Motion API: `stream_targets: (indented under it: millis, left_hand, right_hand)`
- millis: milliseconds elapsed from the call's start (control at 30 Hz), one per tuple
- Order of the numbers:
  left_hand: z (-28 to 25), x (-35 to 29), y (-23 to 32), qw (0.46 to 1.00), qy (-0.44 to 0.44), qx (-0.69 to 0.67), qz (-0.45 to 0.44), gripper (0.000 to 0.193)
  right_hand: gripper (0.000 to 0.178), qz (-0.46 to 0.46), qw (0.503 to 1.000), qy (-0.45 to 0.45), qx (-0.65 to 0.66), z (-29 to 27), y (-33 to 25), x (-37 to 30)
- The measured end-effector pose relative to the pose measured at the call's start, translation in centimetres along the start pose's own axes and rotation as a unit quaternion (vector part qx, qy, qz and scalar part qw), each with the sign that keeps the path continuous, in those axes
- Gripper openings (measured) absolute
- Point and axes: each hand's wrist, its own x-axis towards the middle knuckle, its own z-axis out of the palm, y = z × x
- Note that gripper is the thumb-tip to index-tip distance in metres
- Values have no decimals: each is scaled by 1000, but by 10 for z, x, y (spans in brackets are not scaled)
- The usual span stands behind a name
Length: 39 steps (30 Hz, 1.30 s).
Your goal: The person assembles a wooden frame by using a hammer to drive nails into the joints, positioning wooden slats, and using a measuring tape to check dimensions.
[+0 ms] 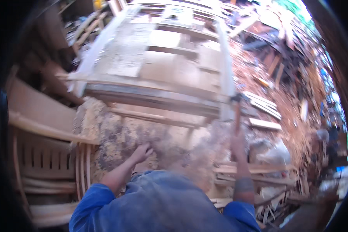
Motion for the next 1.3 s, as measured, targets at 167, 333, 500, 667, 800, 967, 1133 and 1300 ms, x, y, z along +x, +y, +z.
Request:
stream_targets:
  millis: [167, 333, 500, 667, 800, 967, 1133, 1300]
  left_hand:
    - [-67, -460, -308, 756, -1, 243, -608, 39]
    - [-170, -577, -271, 513, 449, -368, -633, 20]
    - [-308, -433, -216, 623, 571, -443, -300, 13]
    - [-528, -203, -31, 660, 333, -608, 290, 42]
    - [-644, -147, 67, 607, 140, -605, 496, 51]
    - [-724, -92, 41, 606, 111, -614, 492, 52]
    - [-803, -25, -13, 613, 74, -644, 452, 53]
    - [-886, 45, -79, 605, 2, -675, 422, 54]
  right_hand:
    - [25, -26, 996, 43, 79, 84, 11, 20]
    - [17, 56, 984, 84, 145, 89, -31, 36]
    - [23, 8, 976, 40, 215, 146, -162, 72]
    - [22, -5, 953, -74, 294, 229, -332, 116]
    - [20, -21, 929, -189, 317, 322, -464, 94]
    - [27, -59, 958, -211, 183, 382, -550, 93]
    - [28, -61, 956, -233, 165, 430, -576, 107]
    - [27, 2, 981, -161, 110, 468, -651, 98]
